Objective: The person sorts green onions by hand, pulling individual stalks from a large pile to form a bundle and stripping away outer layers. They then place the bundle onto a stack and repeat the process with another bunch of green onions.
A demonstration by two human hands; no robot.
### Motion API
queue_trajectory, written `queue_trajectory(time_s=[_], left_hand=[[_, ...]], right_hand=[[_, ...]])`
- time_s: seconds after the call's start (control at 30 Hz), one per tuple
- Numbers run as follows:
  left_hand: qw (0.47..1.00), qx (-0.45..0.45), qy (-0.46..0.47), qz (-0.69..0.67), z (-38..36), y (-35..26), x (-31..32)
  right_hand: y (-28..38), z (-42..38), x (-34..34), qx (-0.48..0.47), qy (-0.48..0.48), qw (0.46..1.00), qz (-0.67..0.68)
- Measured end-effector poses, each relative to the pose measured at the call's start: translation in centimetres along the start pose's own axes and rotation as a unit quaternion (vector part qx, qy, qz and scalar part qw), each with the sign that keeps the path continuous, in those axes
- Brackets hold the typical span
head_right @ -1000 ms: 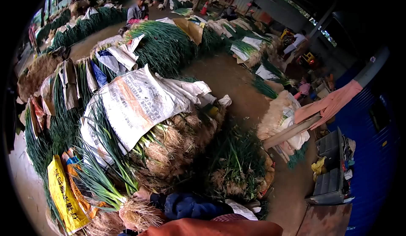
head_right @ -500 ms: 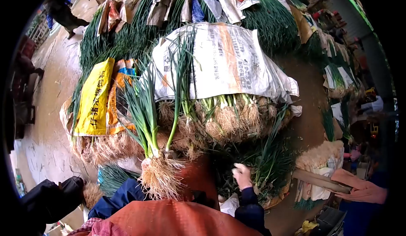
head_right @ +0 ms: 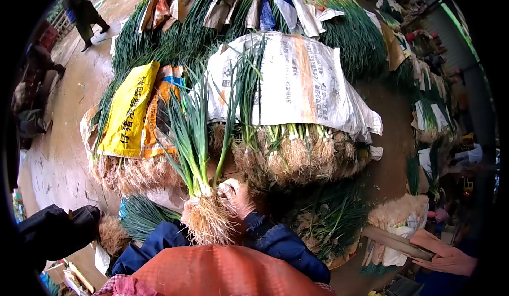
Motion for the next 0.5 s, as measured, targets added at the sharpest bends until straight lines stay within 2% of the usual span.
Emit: queue_trajectory(time_s=[0.03, 0.07, 0.1, 0.17, 0.2, 0.23, 0.3, 0.37, 0.4, 0.43, 0.5], left_hand=[[1.000, 0.003, -0.001, 0.002, -0.1, 0.0, 0.0], [1.000, 0.005, -0.002, 0.001, -0.3, 0.1, -0.1], [1.000, 0.004, -0.001, 0.000, -0.3, 0.2, 0.0], [1.000, 0.004, -0.003, -0.001, -0.2, 0.3, -0.2], [1.000, 0.002, -0.003, -0.002, -0.1, 0.4, -0.3], [1.000, 0.002, -0.005, -0.002, 0.0, 0.6, -0.5], [1.000, -0.001, -0.008, -0.013, 0.1, 1.1, -0.6], [1.000, 0.003, -0.010, -0.014, 0.1, 1.0, 0.6], [1.000, 0.005, -0.005, -0.020, 0.2, 1.0, 1.0], [1.000, 0.002, -0.002, -0.023, 0.2, 1.1, 1.0], [1.000, -0.001, 0.003, -0.030, 0.6, 1.2, 0.3]], right_hand=[[1.1, 0.0, -1.1, -0.042, -0.028, 0.998, -0.037], [0.7, -0.2, -2.9, 0.043, -0.059, 0.997, -0.003], [-1.1, 0.3, -4.6, 0.046, -0.076, 0.992, -0.088], [-2.9, 3.3, -5.4, 0.113, -0.081, 0.989, -0.042], [-3.5, 5.8, -5.6, 0.104, -0.066, 0.968, -0.218], [-4.4, 8.6, -5.5, 0.092, -0.047, 0.917, -0.385], [-9.6, 12.5, -6.2, 0.166, -0.011, 0.887, -0.430], [-9.5, 13.1, -7.1, 0.197, 0.011, 0.941, -0.275], [-8.4, 12.1, -7.9, 0.173, -0.033, 0.984, -0.042], [-5.6, 10.5, -9.1, 0.188, -0.088, 0.976, 0.059], [-2.6, 8.2, -10.3, 0.234, -0.195, 0.924, 0.231]])
Point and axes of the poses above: each hand's wrist, its own z-axis towards the middle knuckle, its own x-axis out of the palm, y = z × x, the point moved 4 cm from there along z, towards the middle knuckle, and after that the axes turned 11 degrees about -x, right-handed, at the moved point
